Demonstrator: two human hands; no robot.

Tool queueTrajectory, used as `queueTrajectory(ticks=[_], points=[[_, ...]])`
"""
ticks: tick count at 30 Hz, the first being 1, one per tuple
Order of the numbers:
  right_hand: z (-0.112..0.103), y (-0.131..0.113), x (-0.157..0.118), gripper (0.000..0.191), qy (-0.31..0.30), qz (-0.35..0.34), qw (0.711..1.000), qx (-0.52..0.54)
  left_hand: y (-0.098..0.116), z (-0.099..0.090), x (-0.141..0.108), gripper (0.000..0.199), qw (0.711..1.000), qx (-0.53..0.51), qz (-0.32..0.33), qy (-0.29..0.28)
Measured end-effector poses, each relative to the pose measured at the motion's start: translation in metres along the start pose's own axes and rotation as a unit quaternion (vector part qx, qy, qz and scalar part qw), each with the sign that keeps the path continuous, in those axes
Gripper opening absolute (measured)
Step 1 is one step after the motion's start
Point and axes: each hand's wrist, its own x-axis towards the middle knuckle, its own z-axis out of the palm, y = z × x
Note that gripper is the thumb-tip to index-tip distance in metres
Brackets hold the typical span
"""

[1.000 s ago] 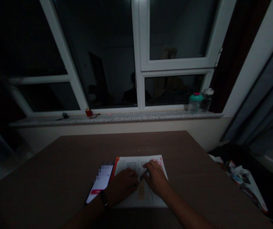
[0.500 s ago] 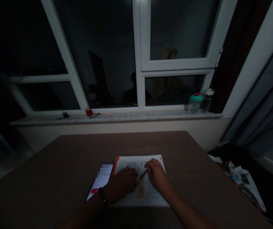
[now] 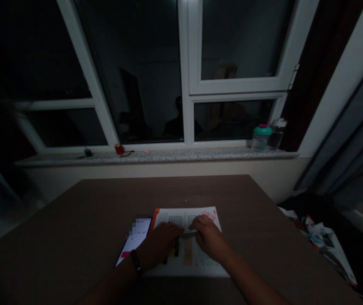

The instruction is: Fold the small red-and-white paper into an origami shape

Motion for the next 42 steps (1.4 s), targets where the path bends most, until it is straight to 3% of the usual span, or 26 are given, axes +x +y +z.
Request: queueTrajectory(ticks=[10,15,19,25,35,42], points=[[-0.01,-0.011,-0.004,0.025,-0.062,-0.013,0.998,-0.004,-0.002,0.001,-0.003,0.033,0.999,0.038,-0.014,0.027],[-0.01,-0.018,-0.002,0.012,-0.056,0.003,0.998,-0.022,-0.004,0.002,-0.004,0.037,0.999,0.03,-0.013,0.019],[-0.008,-0.021,0.0,0.02,-0.062,0.015,0.997,-0.047,0.001,-0.001,-0.003,0.037,1.0,0.027,-0.01,0.009],[-0.01,-0.026,0.0,0.032,-0.095,-0.003,0.993,-0.07,0.01,0.0,0.003,0.016,0.998,0.057,-0.022,-0.011],[-0.003,-0.022,0.002,0.008,-0.084,-0.008,0.992,-0.098,0.009,0.005,0.004,0.007,0.999,0.002,-0.026,0.038],[0.006,-0.018,0.006,0.013,-0.044,0.021,0.996,-0.07,0.003,0.016,0.01,0.018,0.995,-0.039,-0.066,0.071]])
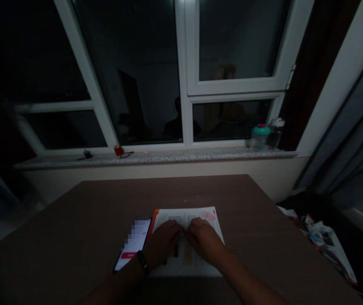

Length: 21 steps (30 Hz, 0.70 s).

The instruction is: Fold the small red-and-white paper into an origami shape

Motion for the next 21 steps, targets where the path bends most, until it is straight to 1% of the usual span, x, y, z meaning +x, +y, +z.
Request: queueTrajectory(ticks=[3,7,12,17,21], points=[[0.005,0.0029,0.0027,0.011,0.022,0.028,0.999,0.03,-0.0018,0.003,0.0021,0.021,1.0,-0.017,-0.012,0.018],[0.0064,0.0034,0.0041,0.012,0.037,0.049,0.997,0.043,-0.0019,0.0023,0.0044,0.019,1.0,0.007,-0.015,0.01],[0.0027,-0.001,0.0026,0.013,0.024,0.034,0.999,0.025,-0.0001,-0.001,0.0037,0.016,0.999,0.028,-0.023,-0.017],[0.001,-0.0022,0.001,0.011,0.012,0.025,1.0,0.01,-0.0024,0.0026,0.0009,0.017,1.0,0.014,-0.016,0.002],[-0.0009,-0.0041,0.001,0.013,0.001,0.028,0.999,0.02,-0.0027,0.0037,0.0003,0.015,1.0,0.004,-0.024,0.004]])
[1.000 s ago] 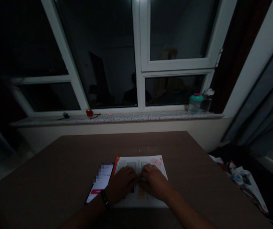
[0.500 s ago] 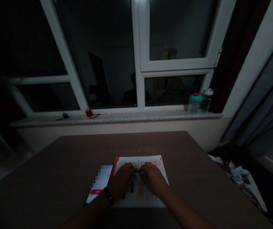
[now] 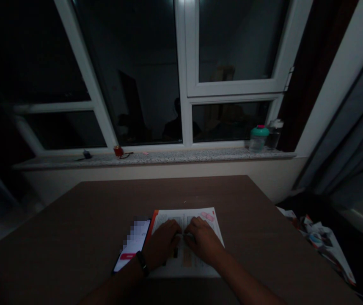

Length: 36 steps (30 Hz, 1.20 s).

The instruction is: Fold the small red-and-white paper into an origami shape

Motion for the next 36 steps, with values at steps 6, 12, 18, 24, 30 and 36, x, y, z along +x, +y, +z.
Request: queueTrajectory(ticks=[6,12,18,24,30,36], points=[[0.0,-0.001,0.0,0.007,-0.002,-0.011,1.0,0.004,0.0,-0.003,-0.002,0.015,1.0,-0.01,0.021,-0.007],[0.0,0.002,0.001,0.005,0.005,-0.019,1.0,-0.003,-0.002,-0.003,-0.004,0.015,0.999,-0.002,0.044,-0.008],[0.002,0.004,0.0,0.005,0.018,-0.029,0.999,-0.024,0.002,-0.006,-0.002,0.011,0.999,-0.004,0.031,0.006],[-0.003,0.005,-0.001,0.008,0.046,-0.058,0.997,-0.033,0.007,-0.011,-0.001,0.008,0.997,-0.025,0.052,0.054],[-0.008,0.003,-0.002,0.009,0.054,-0.081,0.989,-0.107,0.004,-0.011,0.0,0.01,0.997,-0.008,0.053,0.058],[-0.001,0.01,0.0,0.01,0.065,-0.099,0.98,-0.16,0.002,-0.009,0.001,0.012,0.998,0.021,0.049,0.041]])
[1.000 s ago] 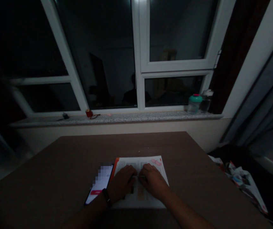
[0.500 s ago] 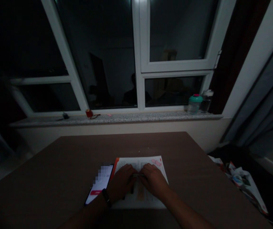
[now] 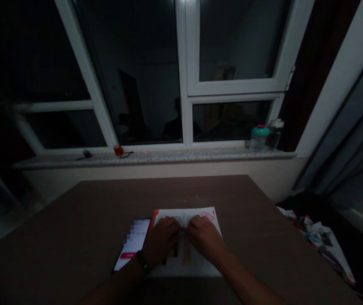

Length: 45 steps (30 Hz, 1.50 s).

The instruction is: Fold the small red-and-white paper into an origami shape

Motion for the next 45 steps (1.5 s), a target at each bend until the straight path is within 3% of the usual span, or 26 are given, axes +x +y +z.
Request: queueTrajectory(ticks=[14,24,35,40,45], points=[[-0.004,0.0,-0.002,0.003,-0.088,0.012,0.99,0.108,-0.004,0.002,-0.006,0.013,0.997,-0.041,0.028,-0.052],[-0.004,-0.002,-0.004,0.005,-0.076,0.025,0.983,0.165,-0.008,0.007,-0.006,0.01,0.997,-0.065,0.022,-0.034],[-0.005,-0.005,0.0,0.013,-0.054,0.074,0.975,0.204,-0.01,0.012,-0.008,0.041,0.994,-0.102,-0.027,-0.009],[0.004,-0.003,0.002,0.012,-0.024,0.112,0.97,0.215,-0.008,0.007,-0.006,0.042,0.994,-0.102,-0.03,-0.028],[0.011,0.0,0.002,0.014,-0.025,0.108,0.975,0.192,-0.007,0.006,-0.006,0.037,0.994,-0.1,-0.028,-0.027]])
